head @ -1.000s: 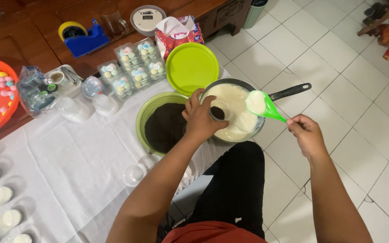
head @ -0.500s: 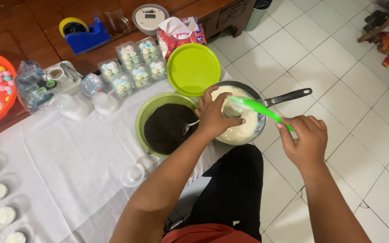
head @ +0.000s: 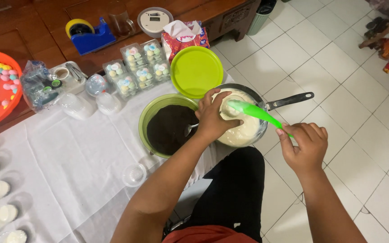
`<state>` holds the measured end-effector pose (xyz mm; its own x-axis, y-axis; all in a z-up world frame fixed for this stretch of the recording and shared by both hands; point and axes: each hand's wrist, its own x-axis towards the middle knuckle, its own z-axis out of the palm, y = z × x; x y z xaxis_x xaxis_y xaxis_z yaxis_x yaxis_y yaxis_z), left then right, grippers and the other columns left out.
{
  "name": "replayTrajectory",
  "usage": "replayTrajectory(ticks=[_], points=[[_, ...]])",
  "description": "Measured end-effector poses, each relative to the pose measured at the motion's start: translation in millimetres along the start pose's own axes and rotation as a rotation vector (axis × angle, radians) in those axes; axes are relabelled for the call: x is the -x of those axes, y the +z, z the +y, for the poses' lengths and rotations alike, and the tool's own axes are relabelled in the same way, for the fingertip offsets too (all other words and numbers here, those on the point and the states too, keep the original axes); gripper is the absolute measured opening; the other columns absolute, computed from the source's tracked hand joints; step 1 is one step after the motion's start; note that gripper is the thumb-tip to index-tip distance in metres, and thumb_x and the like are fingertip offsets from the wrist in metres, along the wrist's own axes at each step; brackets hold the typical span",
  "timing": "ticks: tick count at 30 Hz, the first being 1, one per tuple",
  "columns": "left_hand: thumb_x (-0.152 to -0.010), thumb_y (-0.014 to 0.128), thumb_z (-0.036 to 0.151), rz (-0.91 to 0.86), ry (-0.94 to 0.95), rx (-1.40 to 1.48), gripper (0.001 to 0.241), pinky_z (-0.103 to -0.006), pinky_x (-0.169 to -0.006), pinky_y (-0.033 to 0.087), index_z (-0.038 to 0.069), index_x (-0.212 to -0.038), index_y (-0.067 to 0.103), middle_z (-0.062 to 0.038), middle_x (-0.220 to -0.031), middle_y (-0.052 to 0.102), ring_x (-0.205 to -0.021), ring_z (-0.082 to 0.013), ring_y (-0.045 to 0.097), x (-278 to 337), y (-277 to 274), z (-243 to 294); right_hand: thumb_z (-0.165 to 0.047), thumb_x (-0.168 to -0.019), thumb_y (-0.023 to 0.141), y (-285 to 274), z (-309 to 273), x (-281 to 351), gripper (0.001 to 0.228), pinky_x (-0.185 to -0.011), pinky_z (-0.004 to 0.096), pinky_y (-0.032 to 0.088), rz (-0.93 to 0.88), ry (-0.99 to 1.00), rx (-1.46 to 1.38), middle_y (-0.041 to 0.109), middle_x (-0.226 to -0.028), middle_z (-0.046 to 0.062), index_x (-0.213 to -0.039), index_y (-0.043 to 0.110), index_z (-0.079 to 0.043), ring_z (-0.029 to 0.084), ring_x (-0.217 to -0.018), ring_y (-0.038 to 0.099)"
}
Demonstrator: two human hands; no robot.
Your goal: Filling small plastic cups with layers of white and dark liquid mixtures to make desserts
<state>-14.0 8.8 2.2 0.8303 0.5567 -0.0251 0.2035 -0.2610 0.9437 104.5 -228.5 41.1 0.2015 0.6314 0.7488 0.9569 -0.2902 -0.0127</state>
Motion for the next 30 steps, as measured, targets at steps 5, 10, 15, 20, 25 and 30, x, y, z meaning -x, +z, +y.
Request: replayTrajectory(ticks=[5,10,15,20,25,30], points=[[-0.065,0.086,0.046,-0.057,-0.051,0.050,0.090,-0.0502,-0.111,0.025,0.026,-0.145,0.049,0.001,-0.143,0.052,-0.140,-0.0251,0.041,-4,13,-13,-0.005,-0.096,0.082,-5,-15,3,0.007,-0.068,0.038,0.045,-0.036,0.323,-0.203,0.064,-0.072,0.004,-0.098,0.076,-0.008,0.028,-0.066,0.062],[-0.065,0.085,0.050,-0.068,-0.061,0.045,0.091,-0.0459,-0.109,0.026,0.022,-0.143,0.049,0.001,-0.135,0.062,-0.136,-0.0223,0.047,-7,16,-2,-0.005,-0.103,0.067,5,-17,0,0.005,-0.060,0.023,0.033,-0.097,0.982,-0.661,0.053,-0.070,0.002,-0.099,0.065,-0.007,0.006,-0.065,0.044],[-0.066,0.085,0.046,-0.072,-0.032,0.032,0.092,-0.0473,-0.110,0.026,0.018,-0.145,0.047,-0.003,-0.139,0.059,-0.140,-0.0257,0.044,-4,16,5,-0.017,-0.103,0.061,3,-9,-2,0.014,-0.046,0.015,0.022,-0.127,1.338,-0.967,0.031,-0.064,-0.008,-0.091,0.053,-0.017,0.001,-0.052,0.033],[-0.065,0.084,0.049,-0.038,-0.044,-0.032,0.095,-0.0485,-0.110,0.026,0.020,-0.147,0.045,0.000,-0.141,0.057,-0.139,-0.0248,0.045,3,7,-13,-0.020,-0.101,0.064,45,41,56,0.008,-0.045,0.019,0.022,-0.166,1.355,-0.646,0.042,-0.065,-0.003,-0.096,0.060,-0.015,0.003,-0.052,0.036],[-0.066,0.084,0.045,0.059,-0.033,-0.003,0.094,-0.0470,-0.110,0.024,0.019,-0.148,0.045,-0.001,-0.141,0.057,-0.139,-0.0244,0.045,30,-26,-21,-0.034,-0.096,0.068,92,48,98,0.022,-0.089,0.050,0.053,-0.658,0.815,0.153,0.075,-0.108,0.014,-0.112,0.076,-0.023,0.041,-0.107,0.069],[-0.067,0.085,0.042,0.206,0.007,0.042,0.093,-0.0455,-0.107,0.024,0.017,-0.149,0.046,-0.005,-0.141,0.058,-0.136,-0.0269,0.048,65,-64,-39,-0.027,-0.090,0.077,99,11,69,0.021,-0.100,0.048,0.042,-0.337,0.318,0.318,0.068,-0.112,-0.001,-0.110,0.079,-0.025,0.027,-0.115,0.061]])
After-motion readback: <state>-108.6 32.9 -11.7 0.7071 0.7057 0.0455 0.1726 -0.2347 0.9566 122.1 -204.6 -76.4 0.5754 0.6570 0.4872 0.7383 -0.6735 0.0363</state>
